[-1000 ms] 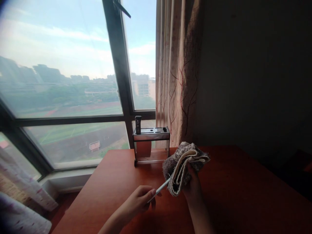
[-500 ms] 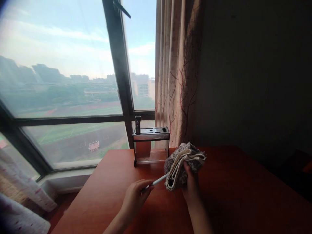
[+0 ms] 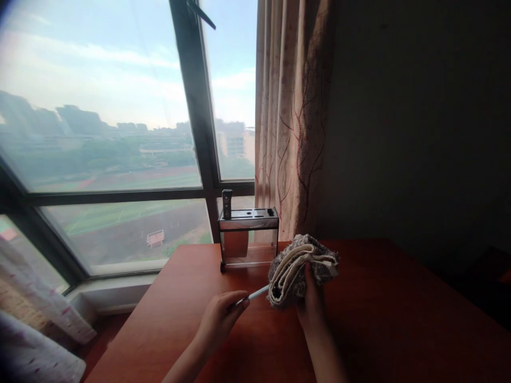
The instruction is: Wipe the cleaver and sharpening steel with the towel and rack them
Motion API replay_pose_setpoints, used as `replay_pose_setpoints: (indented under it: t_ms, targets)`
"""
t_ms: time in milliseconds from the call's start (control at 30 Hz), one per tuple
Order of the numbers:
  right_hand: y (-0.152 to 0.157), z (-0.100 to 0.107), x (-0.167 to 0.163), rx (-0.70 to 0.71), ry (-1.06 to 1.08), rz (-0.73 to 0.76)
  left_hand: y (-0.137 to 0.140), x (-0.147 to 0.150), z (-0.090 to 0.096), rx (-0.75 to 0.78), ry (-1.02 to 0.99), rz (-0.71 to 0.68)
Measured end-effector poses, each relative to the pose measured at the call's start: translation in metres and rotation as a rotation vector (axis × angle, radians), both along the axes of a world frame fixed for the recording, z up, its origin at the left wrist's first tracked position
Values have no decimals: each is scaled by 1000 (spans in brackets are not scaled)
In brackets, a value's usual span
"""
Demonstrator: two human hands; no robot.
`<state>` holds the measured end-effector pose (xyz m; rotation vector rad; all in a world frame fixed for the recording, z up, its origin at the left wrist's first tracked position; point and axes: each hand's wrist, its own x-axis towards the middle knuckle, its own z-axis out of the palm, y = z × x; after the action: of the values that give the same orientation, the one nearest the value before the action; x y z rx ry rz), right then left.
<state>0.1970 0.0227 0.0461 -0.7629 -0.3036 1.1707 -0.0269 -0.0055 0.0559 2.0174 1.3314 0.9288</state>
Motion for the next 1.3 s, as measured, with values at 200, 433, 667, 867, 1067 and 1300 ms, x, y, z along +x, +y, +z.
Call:
replay_pose_setpoints:
  t_ms: [200, 433, 667, 867, 1067, 1300]
  targets:
    - [-1, 0, 3, 35, -15, -44, 3, 0, -3, -147, -121, -76]
    - [0, 1, 1, 40, -81, -95, 4, 2, -8, -173, -122, -89]
    - [2, -1, 2, 21, -220, -200, 6, 0, -12, -40, 22, 86]
    - [1, 1, 7, 63, -237, -157, 6, -2, -5, 83, 31, 74]
    - [-4, 6, 8, 78, -190, -109, 6, -3, -4, 91, 55, 56]
    - [-2, -1, 15, 73, -146, -67, 7, -4, -6, -27, -5, -70]
